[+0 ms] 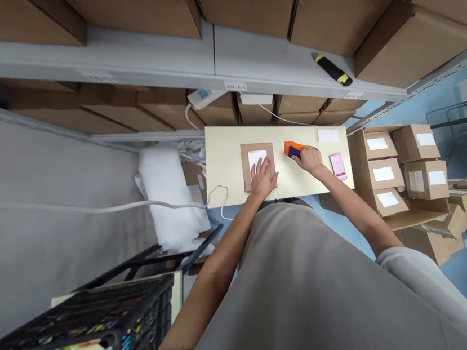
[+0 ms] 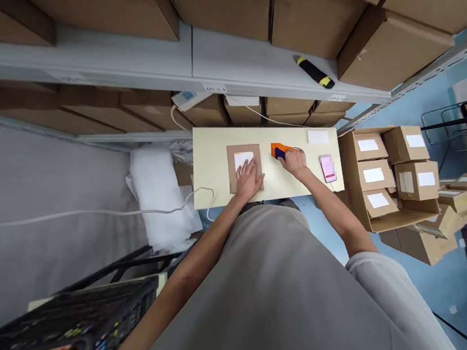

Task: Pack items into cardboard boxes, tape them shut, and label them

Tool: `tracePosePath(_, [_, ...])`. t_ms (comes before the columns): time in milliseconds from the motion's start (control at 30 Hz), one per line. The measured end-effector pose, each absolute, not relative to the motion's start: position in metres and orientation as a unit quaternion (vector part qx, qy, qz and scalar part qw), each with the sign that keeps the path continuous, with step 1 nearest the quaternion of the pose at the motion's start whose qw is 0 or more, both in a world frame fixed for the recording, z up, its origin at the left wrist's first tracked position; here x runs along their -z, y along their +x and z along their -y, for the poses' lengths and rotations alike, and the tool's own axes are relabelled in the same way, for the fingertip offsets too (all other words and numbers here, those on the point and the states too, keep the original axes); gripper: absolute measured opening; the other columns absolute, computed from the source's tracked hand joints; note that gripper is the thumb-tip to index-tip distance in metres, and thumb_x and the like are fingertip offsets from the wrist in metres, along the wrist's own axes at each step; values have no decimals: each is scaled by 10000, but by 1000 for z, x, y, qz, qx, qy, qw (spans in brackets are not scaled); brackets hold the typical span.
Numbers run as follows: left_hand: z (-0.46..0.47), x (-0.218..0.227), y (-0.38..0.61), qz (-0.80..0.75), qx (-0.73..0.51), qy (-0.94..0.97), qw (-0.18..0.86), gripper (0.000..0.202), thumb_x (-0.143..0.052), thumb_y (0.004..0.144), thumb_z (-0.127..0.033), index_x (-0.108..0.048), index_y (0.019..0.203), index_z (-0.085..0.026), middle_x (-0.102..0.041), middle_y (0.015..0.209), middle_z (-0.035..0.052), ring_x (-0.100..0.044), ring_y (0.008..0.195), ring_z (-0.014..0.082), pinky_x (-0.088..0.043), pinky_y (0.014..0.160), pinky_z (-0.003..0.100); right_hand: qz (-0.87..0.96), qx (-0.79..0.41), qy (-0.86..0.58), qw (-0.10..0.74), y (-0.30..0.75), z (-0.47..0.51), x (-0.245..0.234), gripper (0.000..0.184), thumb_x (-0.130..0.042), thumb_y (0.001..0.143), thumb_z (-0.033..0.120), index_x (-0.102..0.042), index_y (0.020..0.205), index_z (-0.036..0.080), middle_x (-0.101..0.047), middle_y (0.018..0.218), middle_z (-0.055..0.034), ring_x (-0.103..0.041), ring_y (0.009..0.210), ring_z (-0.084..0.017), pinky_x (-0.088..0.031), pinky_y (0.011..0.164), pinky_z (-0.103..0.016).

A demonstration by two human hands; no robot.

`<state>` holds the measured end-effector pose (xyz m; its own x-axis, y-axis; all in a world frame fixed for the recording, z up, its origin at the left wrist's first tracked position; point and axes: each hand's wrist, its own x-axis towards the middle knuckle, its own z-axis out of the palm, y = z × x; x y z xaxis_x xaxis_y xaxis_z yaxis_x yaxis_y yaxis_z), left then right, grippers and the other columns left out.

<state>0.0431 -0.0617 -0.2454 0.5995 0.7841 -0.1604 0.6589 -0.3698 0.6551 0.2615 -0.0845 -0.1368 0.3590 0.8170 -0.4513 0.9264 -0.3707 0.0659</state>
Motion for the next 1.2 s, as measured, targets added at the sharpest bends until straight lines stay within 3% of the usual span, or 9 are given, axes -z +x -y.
tracePosePath(133, [10, 200, 52, -439, -221, 796, 353, 380, -548, 1079, -250, -776, 1376, -189, -777, 1480, 164, -686, 1434, 343, -495, 1276, 516, -494, 128, 857, 68, 250, 66, 107, 590, -522, 1183, 565, -651, 1416, 39, -831, 1248, -298, -812, 1187, -405, -549, 1091, -445])
tracePosePath(300, [-68, 118, 80, -391, -388, 765, 333, 122, -664, 1076, -255, -785, 1068, -260, -838, 1200, 84, -758, 1208, 287, -552, 1160, 454, -555, 35, 827, -75, 245, 11, 65, 538, -455, 1178, 461, -523, 1481, 22, -824, 1204, -281, -799, 1096, -423, -526, 1154, -560])
tracePosePath(467, [-123, 55, 95, -363, -475, 736, 317, 136, -670, 1048, -184, -785, 1040, -257, -832, 1141, 71, -766, 1156, 268, -574, 1119, 419, -614, -1, 781, -117, 249, -60, 23, 491, -411, 1165, 350, -437, 1524, 16, -808, 1178, -266, -767, 1176, -419, -481, 1208, -605])
tracePosePath(633, [-140, 36, 85, -367, -492, 724, 314, 324, -554, 993, -41, -802, 1031, -246, -833, 1121, 67, -778, 1139, 249, -588, 1101, 389, -647, 13, 759, -76, 261, -122, 1, 507, -429, 1113, 275, -476, 1514, -32, -778, 1296, -341, -736, 1249, -468, -478, 1203, -627])
tracePosePath(833, [-131, 51, 70, -402, -474, 718, 314, 265, -576, 1027, -106, -801, 1054, -243, -838, 1141, 70, -783, 1154, 255, -600, 1097, 394, -658, 41, 751, -39, 279, -160, 6, 528, -478, 1079, 250, -544, 1525, -24, -685, 1524, -353, -598, 1496, -469, -402, 1317, -648])
tracePosePath(1033, [-68, 132, 51, -468, -358, 744, 315, 272, -566, 1065, -189, -809, 1180, -229, -832, 1259, 110, -766, 1251, 280, -587, 1187, 452, -650, -5, 717, -253, 274, -97, 56, 562, -304, 1191, 384, -489, 1652, 121, -541, 1692, -276, -483, 1592, -439, -363, 1332, -727])
tracePosePath(1133, [-6, 181, 37, -510, -242, 754, 335, 333, -545, 1075, -214, -807, 1280, -225, -807, 1418, 131, -717, 1423, 292, -540, 1288, 508, -609, 64, 734, -294, 267, -17, 109, 561, -276, 1209, 433, -510, 1647, 171, -539, 1705, -247, -486, 1607, -406, -399, 1332, -685])
tracePosePath(1200, [31, 205, 28, -520, -164, 768, 337, 378, -539, 1098, -267, -791, 1379, -232, -728, 1593, 127, -590, 1605, 306, -468, 1361, 560, -576, 147, 750, -289, 262, 41, 153, 537, -321, 1202, 430, -545, 1604, 153, -597, 1650, -259, -530, 1573, -392, -436, 1322, -648])
